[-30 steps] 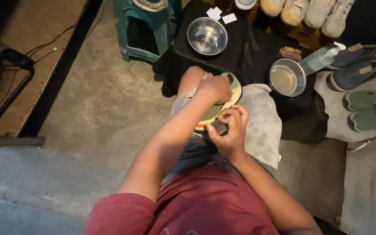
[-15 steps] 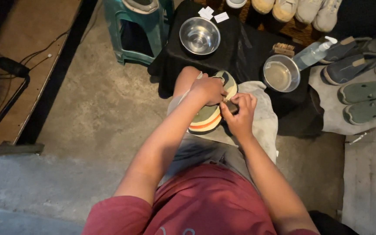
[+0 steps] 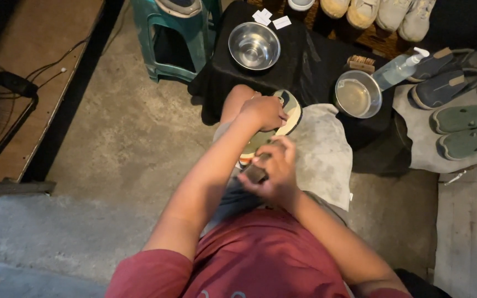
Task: The person scrubs a single sneaker with a brush, repeatedly dipping the brush into a bowl of water and wiping the shoe with a cloth. The person works on the upper and side panels of the shoe throughout the clip.
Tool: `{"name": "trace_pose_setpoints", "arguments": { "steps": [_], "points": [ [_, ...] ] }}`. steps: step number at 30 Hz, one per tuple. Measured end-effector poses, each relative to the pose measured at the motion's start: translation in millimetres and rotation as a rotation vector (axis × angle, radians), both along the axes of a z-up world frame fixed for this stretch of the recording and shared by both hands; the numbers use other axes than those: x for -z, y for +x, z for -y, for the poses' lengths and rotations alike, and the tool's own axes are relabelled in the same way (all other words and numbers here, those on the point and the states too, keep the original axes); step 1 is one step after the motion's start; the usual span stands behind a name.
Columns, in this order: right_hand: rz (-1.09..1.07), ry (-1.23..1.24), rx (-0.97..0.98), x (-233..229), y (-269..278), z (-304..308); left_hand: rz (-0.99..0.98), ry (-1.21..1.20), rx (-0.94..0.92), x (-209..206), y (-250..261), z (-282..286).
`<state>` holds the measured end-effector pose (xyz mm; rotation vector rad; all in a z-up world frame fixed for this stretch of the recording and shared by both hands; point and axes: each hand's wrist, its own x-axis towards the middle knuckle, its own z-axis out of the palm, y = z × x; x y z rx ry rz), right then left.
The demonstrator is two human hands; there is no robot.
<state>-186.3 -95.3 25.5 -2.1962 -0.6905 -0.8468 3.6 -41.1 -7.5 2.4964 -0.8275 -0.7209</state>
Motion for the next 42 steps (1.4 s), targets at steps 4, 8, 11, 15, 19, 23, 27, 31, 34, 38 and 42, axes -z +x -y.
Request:
{"name": "trace_pose_setpoints", "arguments": {
  "steps": [4,8,11,15,19,23,27,31,34,38,42],
  "points": [
    [-0.108,0.110,0.054,44.4,38.5,57.7,-0.017,-0.017,0.051,-2.4,2.8,-7.7],
    [-0.155,0.073,0.292,72.0,57.1,93.5,0.003,-0.057,0.033,-21.2,-7.0,-13.0],
    [-0.096,0.053,0.288,54.2,49.3,73.3,0.019,-0.042,0.039,-9.3,-0.6,-5.9],
    [-0.092,0.092,0.089,28.8,12.9,28.1,-0.079,0.011,-0.145,21.5,10.9,6.2],
    [0.000,-0.055,-0.056,36.6,15.4,34.6,-0.070,-0.006,-0.092,0.2,3.2,-4.8],
    [-0.105,0.067,-0.035,76.5,58.0,83.9,-0.014,-0.066,-0.019,-4.1,4.2,-14.3],
    [-0.177,0.144,0.129,73.3,73.8,92.0,-0.038,-0.083,0.008,-2.7,6.5,-17.0],
    [-0.131,0.088,0.173,46.2,35.7,50.6,-0.034,-0.090,0.020,-8.3,1.4,-14.8],
    [-0.140,0.096,0.013,42.6,19.2,39.1,-0.069,-0.016,-0.013,-15.9,-3.1,-15.4],
    [-0.163,0.025,0.065,77.0,64.6,92.9,-0.069,-0.036,-0.001,-14.7,-5.4,-22.2],
    [-0.175,0.030,0.248,63.5,71.4,86.5,-0.024,-0.045,0.048,-28.1,-10.3,-24.2]
  ]
}}
